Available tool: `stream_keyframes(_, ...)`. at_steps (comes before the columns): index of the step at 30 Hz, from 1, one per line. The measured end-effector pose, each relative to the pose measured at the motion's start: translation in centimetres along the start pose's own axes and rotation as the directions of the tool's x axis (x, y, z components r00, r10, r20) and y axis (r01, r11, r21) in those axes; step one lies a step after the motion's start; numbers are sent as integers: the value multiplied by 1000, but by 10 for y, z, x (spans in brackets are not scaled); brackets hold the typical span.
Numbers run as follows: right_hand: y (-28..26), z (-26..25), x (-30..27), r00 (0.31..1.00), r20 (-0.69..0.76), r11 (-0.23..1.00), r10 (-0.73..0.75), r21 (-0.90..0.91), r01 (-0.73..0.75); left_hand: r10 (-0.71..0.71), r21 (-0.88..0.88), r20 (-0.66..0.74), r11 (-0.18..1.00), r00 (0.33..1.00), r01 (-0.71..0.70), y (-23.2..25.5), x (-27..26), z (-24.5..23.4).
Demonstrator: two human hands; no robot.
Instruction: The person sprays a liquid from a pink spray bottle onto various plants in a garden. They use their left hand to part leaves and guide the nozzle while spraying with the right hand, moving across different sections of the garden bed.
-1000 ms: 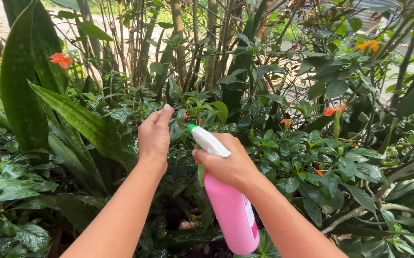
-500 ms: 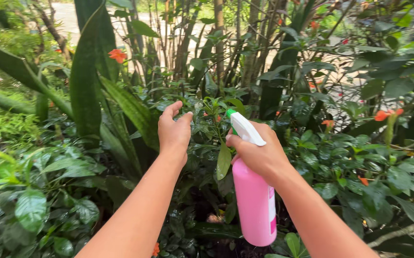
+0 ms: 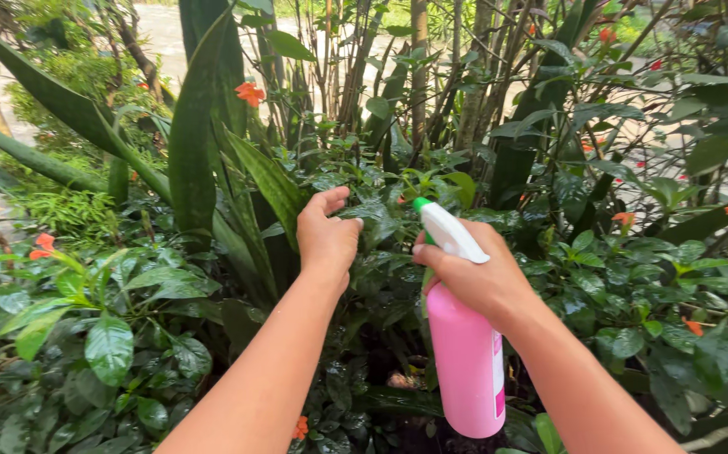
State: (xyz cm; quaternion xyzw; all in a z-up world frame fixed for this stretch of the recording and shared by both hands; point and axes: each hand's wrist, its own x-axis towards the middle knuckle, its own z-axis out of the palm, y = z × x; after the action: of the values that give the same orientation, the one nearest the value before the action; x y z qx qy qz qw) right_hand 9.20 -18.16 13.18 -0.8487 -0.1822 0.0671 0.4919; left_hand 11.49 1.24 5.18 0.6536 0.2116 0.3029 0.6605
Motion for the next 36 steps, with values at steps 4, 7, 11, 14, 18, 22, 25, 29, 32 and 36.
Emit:
stream_keyframes(4,-1,3,-1,999,27,998,38,45,-39,-43,36,17,998,999,43,8,-5,-4)
stream_keyframes(7,2,6,-1,998,60,997,25,66,-29,-71,42,23,997,997,70,13,-10,-10)
stream_keyframes(11,8,12,0,994,106,993,-25,122,12,-73,29,-5,997,997,74,15,-16,-17)
stream_keyframes(14,10,12,0,991,132,998,13,58,-21,-99,14,-22,995,995,99,18,-19,-22)
stream_keyframes(18,12,12,-2,992,124,1000,26,5,-26,-90,-30,-58,996,994,89,22,-22,-21)
stream_keyframes(22,13,10,-2,991,126,999,-35,2,35,-167,65,-124,982,978,176,27,-26,-19)
stream_keyframes(25,9,9,-1,992,123,999,-29,24,26,-158,167,-195,967,968,192,32,-26,-19)
stream_keyframes(29,6,5,-6,992,124,1000,-3,-20,6,-222,195,-202,945,954,261,39,-25,-23)
stream_keyframes(32,5,5,-11,992,112,997,53,-68,-46,-212,224,-214,939,954,259,43,-28,-25)
stream_keyframes(36,11,2,-19,989,77,991,124,-64,-119,-247,184,-267,936,932,301,41,-38,-23)
